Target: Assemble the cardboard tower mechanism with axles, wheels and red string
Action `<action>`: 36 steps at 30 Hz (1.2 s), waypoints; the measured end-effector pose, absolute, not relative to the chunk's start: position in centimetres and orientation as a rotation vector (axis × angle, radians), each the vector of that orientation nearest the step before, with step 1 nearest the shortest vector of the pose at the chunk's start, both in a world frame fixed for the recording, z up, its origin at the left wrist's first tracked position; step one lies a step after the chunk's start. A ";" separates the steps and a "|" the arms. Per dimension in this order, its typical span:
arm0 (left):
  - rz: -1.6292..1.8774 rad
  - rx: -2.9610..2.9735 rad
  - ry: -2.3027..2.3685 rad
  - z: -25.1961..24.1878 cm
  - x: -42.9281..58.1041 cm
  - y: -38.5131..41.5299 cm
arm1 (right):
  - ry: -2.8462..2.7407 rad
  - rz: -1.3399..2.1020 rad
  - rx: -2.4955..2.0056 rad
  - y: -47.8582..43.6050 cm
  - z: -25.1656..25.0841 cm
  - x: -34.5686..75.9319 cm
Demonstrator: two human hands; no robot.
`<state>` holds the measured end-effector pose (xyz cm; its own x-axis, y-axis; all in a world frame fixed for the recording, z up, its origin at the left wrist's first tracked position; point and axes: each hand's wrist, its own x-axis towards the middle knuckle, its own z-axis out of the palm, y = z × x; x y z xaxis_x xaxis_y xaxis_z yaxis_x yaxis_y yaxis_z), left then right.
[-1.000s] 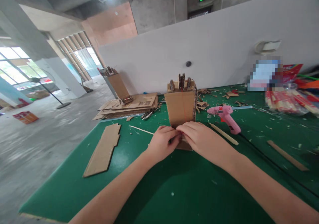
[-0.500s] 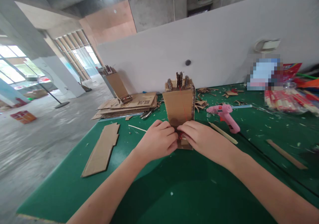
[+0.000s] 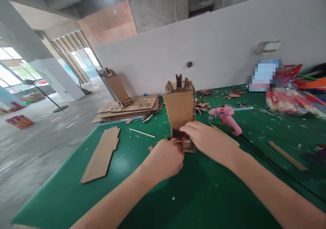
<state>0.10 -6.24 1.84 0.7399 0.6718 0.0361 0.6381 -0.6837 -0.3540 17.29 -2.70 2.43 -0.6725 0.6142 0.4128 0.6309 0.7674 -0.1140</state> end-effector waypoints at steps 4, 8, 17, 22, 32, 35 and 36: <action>0.202 -2.573 -1.054 1.2 0.5 -6.8 | -2.525 -0.179 -0.981 -2.7 2.5 16.9; 0.254 -2.566 -1.094 0.6 0.7 -7.4 | -2.543 -0.237 -1.019 -2.7 2.3 16.4; 0.389 -2.719 -1.058 2.0 0.9 -8.6 | -2.599 -0.364 -1.065 -2.8 2.7 15.4; 0.362 -2.740 -1.041 2.0 0.5 -8.5 | -2.589 -0.334 -1.075 -2.9 2.7 15.3; 0.270 -2.917 -1.050 2.5 0.3 -7.9 | -2.556 -0.383 -1.037 -2.9 2.4 15.1; 0.184 -2.988 -1.093 2.6 0.3 -8.0 | -2.537 -0.275 -1.014 -3.2 2.2 15.3; 0.158 -3.004 -1.117 2.8 0.3 -8.1 | -2.526 -0.221 -0.987 -3.4 2.2 15.5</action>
